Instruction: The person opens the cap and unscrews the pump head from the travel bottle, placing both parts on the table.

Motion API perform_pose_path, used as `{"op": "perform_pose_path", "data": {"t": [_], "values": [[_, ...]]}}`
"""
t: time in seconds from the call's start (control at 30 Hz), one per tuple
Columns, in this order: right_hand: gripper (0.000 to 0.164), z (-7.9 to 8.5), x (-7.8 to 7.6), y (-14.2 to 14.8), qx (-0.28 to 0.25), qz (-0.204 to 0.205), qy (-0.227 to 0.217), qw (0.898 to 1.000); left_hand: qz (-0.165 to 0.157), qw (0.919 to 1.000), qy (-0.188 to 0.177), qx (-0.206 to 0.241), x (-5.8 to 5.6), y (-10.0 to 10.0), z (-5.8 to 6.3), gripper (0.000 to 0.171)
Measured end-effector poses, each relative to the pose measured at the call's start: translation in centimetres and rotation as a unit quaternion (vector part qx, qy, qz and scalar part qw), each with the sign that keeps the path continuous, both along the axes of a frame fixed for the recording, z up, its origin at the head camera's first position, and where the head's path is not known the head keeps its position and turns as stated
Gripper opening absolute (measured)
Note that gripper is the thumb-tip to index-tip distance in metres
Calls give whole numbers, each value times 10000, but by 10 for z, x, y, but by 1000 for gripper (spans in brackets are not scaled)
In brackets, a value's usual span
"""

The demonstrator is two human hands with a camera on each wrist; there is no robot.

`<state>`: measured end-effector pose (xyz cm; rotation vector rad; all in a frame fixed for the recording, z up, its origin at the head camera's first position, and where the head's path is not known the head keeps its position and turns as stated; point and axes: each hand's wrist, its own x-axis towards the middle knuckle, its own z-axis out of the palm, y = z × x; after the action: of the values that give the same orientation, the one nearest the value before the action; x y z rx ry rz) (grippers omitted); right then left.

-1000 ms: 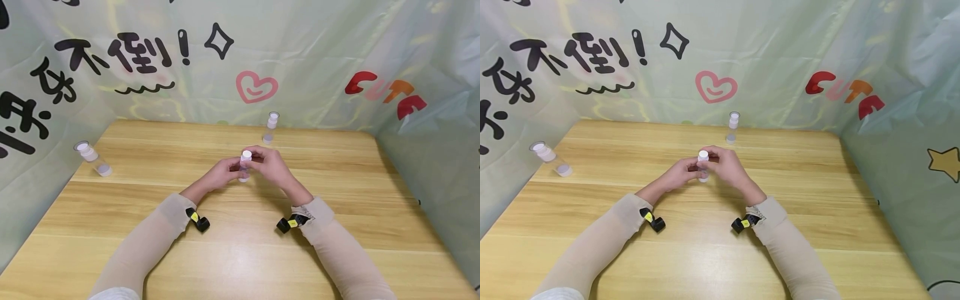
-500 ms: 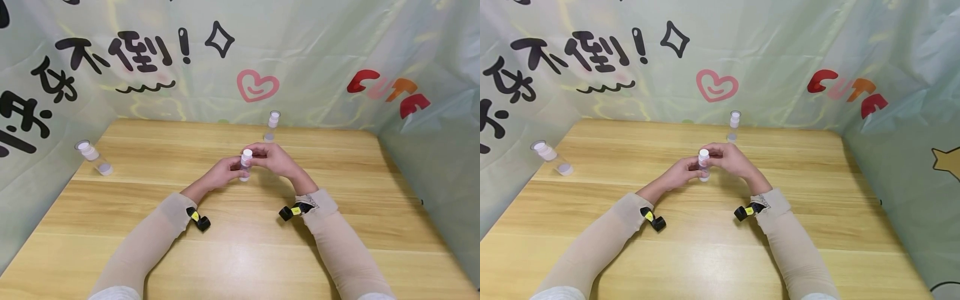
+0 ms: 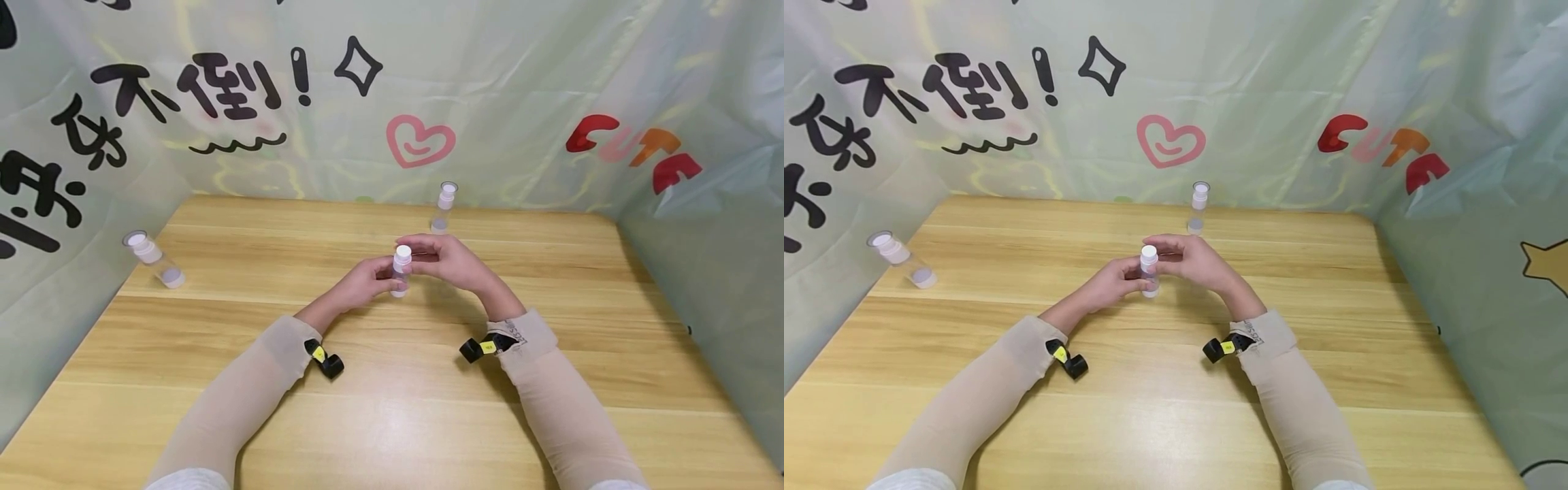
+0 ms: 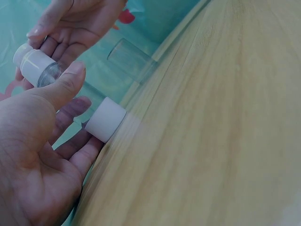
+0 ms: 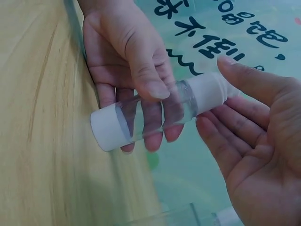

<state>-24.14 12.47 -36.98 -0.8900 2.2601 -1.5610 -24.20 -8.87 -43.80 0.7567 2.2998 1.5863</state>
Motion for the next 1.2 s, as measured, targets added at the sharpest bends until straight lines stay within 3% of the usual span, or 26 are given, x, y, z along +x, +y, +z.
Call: {"op": "perform_pose_path", "data": {"t": [0.23, 0.43, 0.63, 0.7, 0.97, 1.2], "values": [[55, 13, 15, -3, 557, -346, 857, 9942, -87, 9999, -8, 127, -1, 1, 0, 35], [54, 13, 29, -15, 435, -1183, 1097, 9859, -97, 9999, 19, 110, 0, 0, 0, 35], [51, 3, 37, -30, 389, -2024, 1424, 9681, -16, 10000, 54, 74, 3, 0, 3, 34], [50, 0, 39, -33, 445, -2226, 1515, 9621, -2, 9999, 74, 98, 1, 0, -1, 33], [41, -7, 43, -44, 456, -2714, 1780, 9448, 33, 9998, 159, 73, 0, 0, -1, 26], [34, -11, 41, -44, 419, -2754, 1654, 9461, -11, 9998, 184, 107, 0, 0, -2, 29]]}}
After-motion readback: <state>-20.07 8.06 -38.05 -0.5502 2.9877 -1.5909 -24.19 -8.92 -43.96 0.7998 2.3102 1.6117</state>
